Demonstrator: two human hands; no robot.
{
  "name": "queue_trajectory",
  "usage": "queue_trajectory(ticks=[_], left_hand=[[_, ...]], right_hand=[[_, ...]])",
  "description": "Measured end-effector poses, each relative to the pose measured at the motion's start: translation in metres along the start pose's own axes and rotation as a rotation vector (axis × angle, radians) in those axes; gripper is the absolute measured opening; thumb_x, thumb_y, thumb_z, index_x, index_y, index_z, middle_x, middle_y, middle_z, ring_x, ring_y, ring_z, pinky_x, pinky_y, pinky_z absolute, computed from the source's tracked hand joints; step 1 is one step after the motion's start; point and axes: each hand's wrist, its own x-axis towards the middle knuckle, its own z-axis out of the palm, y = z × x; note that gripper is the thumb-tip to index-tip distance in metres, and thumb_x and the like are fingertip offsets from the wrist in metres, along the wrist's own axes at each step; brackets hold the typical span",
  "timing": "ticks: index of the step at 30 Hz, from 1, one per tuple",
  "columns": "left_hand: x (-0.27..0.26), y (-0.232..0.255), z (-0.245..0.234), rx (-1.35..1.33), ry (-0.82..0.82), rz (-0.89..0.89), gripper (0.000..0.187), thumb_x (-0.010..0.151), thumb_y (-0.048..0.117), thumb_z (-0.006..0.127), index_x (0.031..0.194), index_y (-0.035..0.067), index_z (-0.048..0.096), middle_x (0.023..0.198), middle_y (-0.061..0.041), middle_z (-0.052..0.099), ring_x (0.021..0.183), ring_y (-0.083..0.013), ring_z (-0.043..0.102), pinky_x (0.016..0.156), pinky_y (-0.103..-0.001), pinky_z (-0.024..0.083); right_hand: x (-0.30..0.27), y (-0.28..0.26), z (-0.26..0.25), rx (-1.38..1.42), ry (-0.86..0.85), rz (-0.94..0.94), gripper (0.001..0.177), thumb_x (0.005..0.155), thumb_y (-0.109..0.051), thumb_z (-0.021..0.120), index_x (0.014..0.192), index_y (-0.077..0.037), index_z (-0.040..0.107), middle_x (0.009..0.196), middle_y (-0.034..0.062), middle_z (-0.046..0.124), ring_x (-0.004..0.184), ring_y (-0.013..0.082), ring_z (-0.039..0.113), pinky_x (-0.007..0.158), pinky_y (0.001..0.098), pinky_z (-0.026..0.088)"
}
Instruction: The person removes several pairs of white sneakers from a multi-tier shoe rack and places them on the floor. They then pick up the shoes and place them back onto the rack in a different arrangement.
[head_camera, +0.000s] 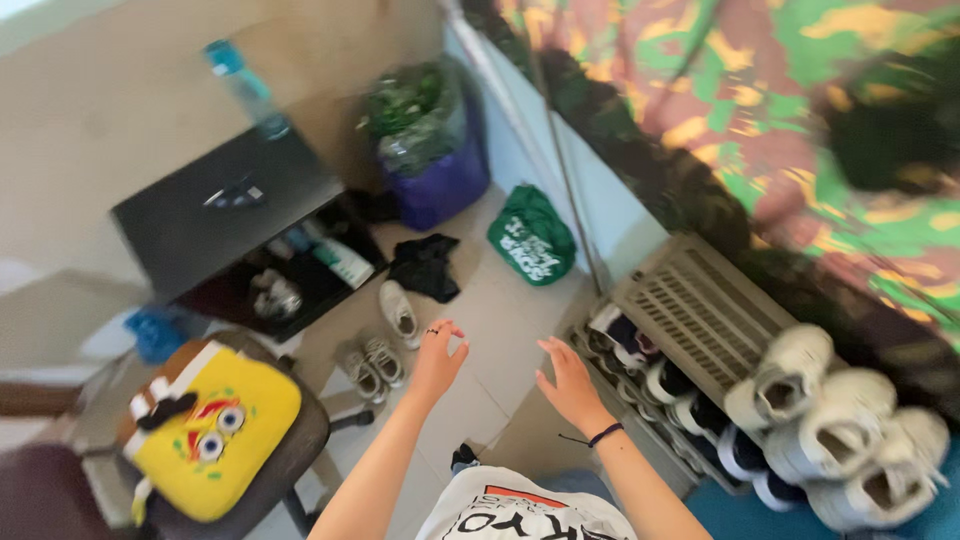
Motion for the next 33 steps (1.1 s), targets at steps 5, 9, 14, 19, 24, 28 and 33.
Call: queue_trajectory(ticks=[5, 9, 14, 19, 24, 28, 33], left_hand=[[0.028, 0.028, 0.049, -0.02, -0.103, 0.108, 0.023, 0.084, 0.014, 0.075, 0.101, 0.005, 0.063, 0.13, -0.023, 0.06, 0.124, -0.0407, 0.054, 0.104, -0.048, 0.043], [0.04, 0.069, 0.099, -0.027, -0.215, 0.154, 0.023, 0.085, 0.015, 0.075, 0.101, 0.004, 0.063, 0.13, -0.021, 0.06, 0.126, -0.0404, 0.054, 0.103, -0.047, 0.044], [0.031, 0.14, 0.167, -0.048, -0.374, 0.194, 0.022, 0.087, 0.016, 0.075, 0.102, 0.005, 0.063, 0.133, -0.02, 0.059, 0.126, -0.04, 0.053, 0.102, -0.048, 0.044], [0.016, 0.199, 0.232, -0.102, -0.475, 0.265, 0.022, 0.086, 0.016, 0.076, 0.102, 0.007, 0.064, 0.133, -0.019, 0.06, 0.129, -0.0391, 0.054, 0.104, -0.047, 0.044], [-0.005, 0.24, 0.296, -0.12, -0.561, 0.333, 0.022, 0.087, 0.017, 0.076, 0.103, 0.007, 0.063, 0.133, -0.016, 0.06, 0.129, -0.0385, 0.052, 0.105, -0.047, 0.043], [-0.02, 0.267, 0.343, -0.114, -0.636, 0.348, 0.023, 0.084, 0.016, 0.077, 0.101, 0.007, 0.065, 0.131, -0.015, 0.061, 0.125, -0.0379, 0.052, 0.102, -0.047, 0.043], [-0.039, 0.293, 0.381, -0.189, -0.691, 0.421, 0.022, 0.085, 0.016, 0.076, 0.102, 0.006, 0.065, 0.125, -0.014, 0.063, 0.123, -0.0364, 0.054, 0.103, -0.045, 0.044]], right_hand=[[-0.031, 0.023, -0.039, -0.006, 0.108, 0.075, 0.054, 0.09, -0.022, 0.068, 0.139, -0.008, 0.05, 0.148, 0.0217, 0.048, 0.136, 0.0394, 0.047, 0.112, 0.0472, 0.039], [-0.069, 0.051, -0.076, -0.03, 0.162, 0.172, 0.054, 0.092, -0.022, 0.068, 0.14, -0.008, 0.049, 0.148, 0.0218, 0.047, 0.136, 0.0402, 0.047, 0.112, 0.0484, 0.038], [-0.132, 0.096, -0.12, -0.037, 0.224, 0.309, 0.054, 0.093, -0.024, 0.068, 0.141, -0.01, 0.049, 0.148, 0.0211, 0.047, 0.135, 0.0416, 0.046, 0.11, 0.0486, 0.04], [-0.194, 0.132, -0.152, -0.079, 0.369, 0.384, 0.053, 0.09, -0.023, 0.07, 0.138, -0.011, 0.051, 0.149, 0.0213, 0.049, 0.133, 0.0412, 0.05, 0.109, 0.0474, 0.043], [-0.255, 0.16, -0.177, -0.076, 0.425, 0.463, 0.055, 0.088, -0.022, 0.07, 0.138, -0.009, 0.053, 0.146, 0.0225, 0.051, 0.132, 0.0416, 0.05, 0.11, 0.0472, 0.041], [-0.296, 0.179, -0.19, -0.117, 0.462, 0.493, 0.054, 0.088, -0.022, 0.07, 0.137, -0.008, 0.053, 0.144, 0.0227, 0.052, 0.132, 0.0409, 0.051, 0.111, 0.0473, 0.04], [-0.343, 0.199, -0.199, -0.133, 0.475, 0.533, 0.056, 0.086, -0.021, 0.071, 0.138, -0.007, 0.051, 0.146, 0.0241, 0.049, 0.134, 0.0422, 0.048, 0.111, 0.0494, 0.038]])
